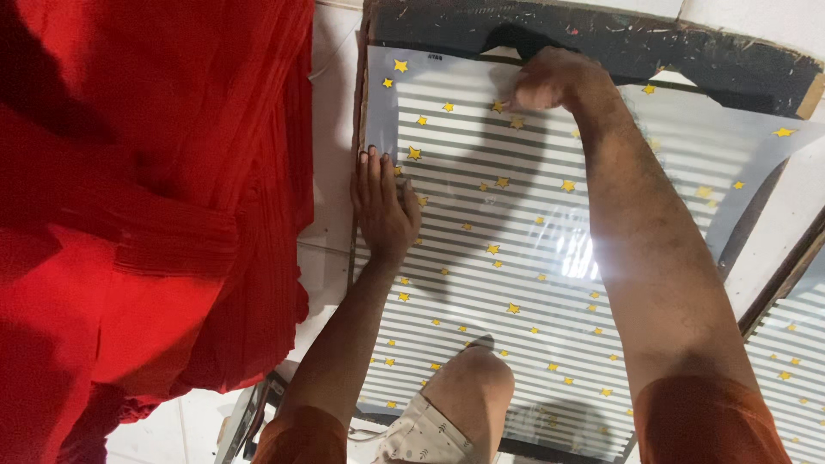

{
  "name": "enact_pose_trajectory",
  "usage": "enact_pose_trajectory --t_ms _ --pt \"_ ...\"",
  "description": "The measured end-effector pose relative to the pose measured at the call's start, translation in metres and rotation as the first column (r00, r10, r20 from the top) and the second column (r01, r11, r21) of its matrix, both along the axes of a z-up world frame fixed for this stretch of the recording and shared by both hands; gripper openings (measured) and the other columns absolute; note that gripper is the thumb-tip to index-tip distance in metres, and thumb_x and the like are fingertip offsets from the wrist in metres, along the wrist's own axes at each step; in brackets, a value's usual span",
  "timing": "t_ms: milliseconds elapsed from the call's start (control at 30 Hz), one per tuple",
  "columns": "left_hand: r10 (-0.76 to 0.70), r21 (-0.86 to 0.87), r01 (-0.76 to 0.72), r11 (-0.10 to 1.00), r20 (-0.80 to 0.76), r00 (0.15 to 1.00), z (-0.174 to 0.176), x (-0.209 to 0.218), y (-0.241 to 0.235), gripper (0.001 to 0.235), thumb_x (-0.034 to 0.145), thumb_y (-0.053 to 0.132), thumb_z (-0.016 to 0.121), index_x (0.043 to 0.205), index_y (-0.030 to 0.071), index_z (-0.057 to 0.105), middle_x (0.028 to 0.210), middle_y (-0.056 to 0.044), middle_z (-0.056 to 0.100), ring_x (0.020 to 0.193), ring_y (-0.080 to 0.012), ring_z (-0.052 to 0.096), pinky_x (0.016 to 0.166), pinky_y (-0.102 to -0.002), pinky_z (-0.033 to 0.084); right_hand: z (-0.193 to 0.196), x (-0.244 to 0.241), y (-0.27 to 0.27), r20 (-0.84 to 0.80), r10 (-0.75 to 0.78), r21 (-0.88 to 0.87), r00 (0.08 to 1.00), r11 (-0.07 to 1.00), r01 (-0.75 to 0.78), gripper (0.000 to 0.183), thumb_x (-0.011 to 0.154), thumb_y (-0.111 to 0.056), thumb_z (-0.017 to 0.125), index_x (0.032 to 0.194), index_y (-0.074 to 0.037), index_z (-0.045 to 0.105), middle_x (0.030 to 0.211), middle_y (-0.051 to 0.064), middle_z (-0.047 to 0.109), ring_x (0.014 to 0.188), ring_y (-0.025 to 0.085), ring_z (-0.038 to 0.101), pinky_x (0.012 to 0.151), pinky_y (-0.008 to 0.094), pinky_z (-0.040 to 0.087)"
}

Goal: The person irons a piece of striped fabric with yellow stars laid on a flat board using an electric iron. They repeatedly move the iron over the fabric, adjust the material with their hands, and briefly handle the iron's cord.

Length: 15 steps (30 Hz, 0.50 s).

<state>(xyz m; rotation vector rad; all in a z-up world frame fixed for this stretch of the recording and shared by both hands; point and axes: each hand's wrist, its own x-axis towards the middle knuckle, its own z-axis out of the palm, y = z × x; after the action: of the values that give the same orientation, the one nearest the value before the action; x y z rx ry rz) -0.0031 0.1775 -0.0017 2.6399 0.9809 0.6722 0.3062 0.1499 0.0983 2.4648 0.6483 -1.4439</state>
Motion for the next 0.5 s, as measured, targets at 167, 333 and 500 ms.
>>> enact_pose_trajectory --t_ms 167,333,500 --pt "-0.006 -0.006 0.006 1.0 0.015 1.0 0.0 0.0 0.0 0.043 0.107 0.022 0.043 0.14 -0.004 0.052 0.149 -0.023 0.05 0.142 -0.0403 0.046 0.119 -0.057 0.039 0.015 -0.005 0.0 0.009 0.065 0.161 0.998 0.985 -0.065 0.064 0.082 -0.029 0.057 0.145 -0.031 0.048 0.14 0.012 0.06 0.125 0.043 0.058 0.1 0.056 0.046" --pt "-0.01 -0.002 0.01 1.0 0.016 1.0 0.004 0.001 0.0 0.044 0.107 0.023 0.04 0.139 -0.004 0.053 0.149 -0.024 0.051 0.14 -0.0419 0.048 0.118 -0.056 0.038 -0.058 0.009 -0.024 0.197 0.203 0.183 0.959 0.953 -0.24 0.046 0.079 -0.019 0.052 0.12 -0.019 0.073 0.13 0.017 0.068 0.123 0.048 0.061 0.101 0.066 0.042" --pt "0.007 -0.076 -0.008 0.997 -0.019 1.0 -0.004 -0.003 0.0 0.047 0.104 0.023 0.047 0.143 -0.003 0.051 0.153 -0.021 0.047 0.146 -0.0388 0.042 0.12 -0.057 0.036 -0.068 -0.02 -0.06 0.704 -0.125 0.619 0.699 0.591 -0.517 0.032 0.074 -0.016 0.07 0.106 -0.016 0.069 0.104 0.009 0.056 0.095 0.031 0.049 0.075 0.044 0.042"
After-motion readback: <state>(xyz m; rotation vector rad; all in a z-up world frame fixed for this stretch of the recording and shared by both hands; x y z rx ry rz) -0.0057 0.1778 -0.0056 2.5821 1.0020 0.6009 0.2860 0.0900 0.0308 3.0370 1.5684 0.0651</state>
